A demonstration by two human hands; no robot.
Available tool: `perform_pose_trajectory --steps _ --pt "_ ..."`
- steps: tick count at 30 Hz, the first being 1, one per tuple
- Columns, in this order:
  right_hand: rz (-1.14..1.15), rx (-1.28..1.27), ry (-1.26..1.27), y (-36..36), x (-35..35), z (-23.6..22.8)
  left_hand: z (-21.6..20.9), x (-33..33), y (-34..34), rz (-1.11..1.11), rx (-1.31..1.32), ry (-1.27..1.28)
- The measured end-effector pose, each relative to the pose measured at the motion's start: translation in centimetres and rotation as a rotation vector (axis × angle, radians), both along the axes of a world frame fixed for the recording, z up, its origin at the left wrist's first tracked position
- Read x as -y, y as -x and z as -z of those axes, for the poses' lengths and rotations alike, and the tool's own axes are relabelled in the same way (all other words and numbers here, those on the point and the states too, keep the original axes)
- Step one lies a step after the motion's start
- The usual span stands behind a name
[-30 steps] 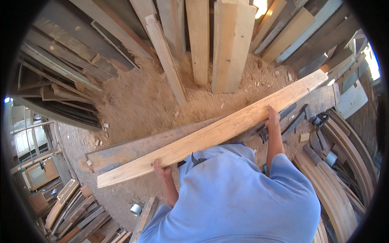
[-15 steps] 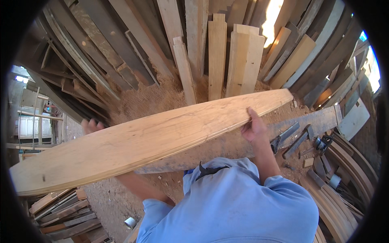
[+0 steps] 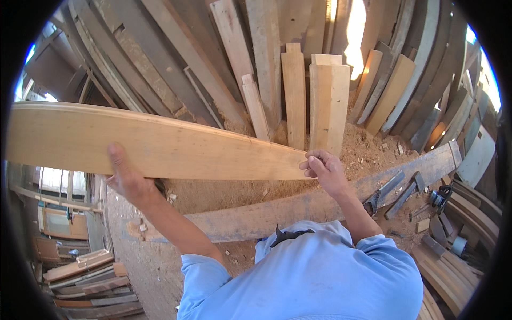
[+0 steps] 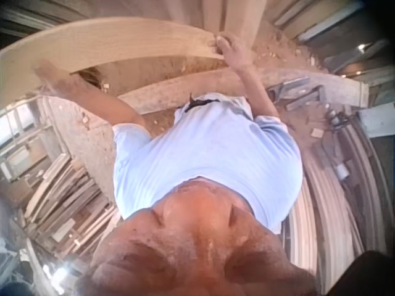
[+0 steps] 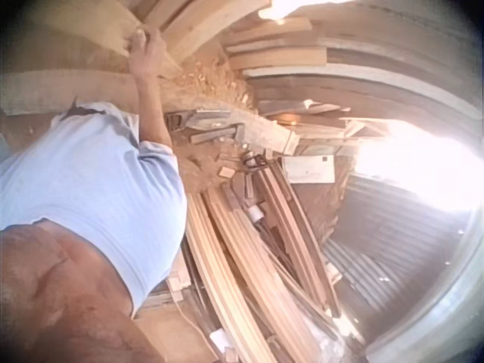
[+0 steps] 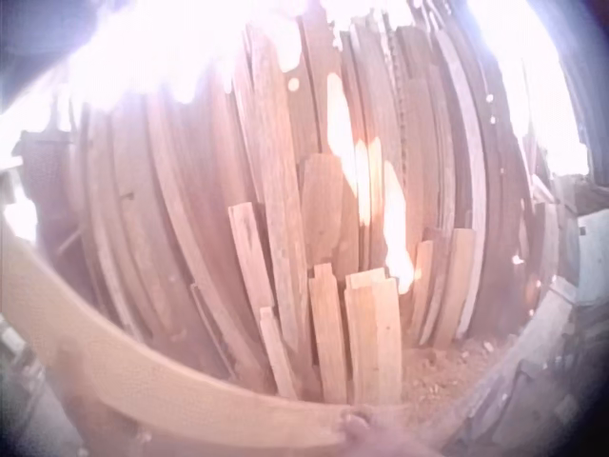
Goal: The person saws a long wooden board by hand using a hand saw, then moves it to a stack and handles another curved wooden component.
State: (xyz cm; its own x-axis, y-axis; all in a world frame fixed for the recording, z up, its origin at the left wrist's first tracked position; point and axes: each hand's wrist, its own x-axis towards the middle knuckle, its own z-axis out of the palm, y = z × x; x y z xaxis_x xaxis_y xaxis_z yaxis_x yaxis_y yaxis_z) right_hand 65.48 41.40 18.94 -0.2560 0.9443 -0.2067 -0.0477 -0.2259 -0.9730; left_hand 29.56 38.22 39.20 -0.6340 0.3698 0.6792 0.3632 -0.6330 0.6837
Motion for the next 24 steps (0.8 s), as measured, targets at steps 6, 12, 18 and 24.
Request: perform_pose_trajectory --steps 6,12,18,24 --pt "0.046 -0.029 -0.077 -1.8 0.8 1.1 0.8 -2.3 -0.2 0.147 0.037 0.01" --pt "0.022 0.05 0.028 -3.4 0.9 4.0 1.5 -1.7 0.3 0.158 0.145 0.044" --pt "-0.046 0.065 -0.038 -2.0 -1.2 4.0 1.9 -0.4 0.9 0.163 0.236 0.045" --pt "-0.064 0.315 -0.248 -1.4 -3.1 3.8 1.9 -0.1 -0.1 0.089 0.197 0.07"
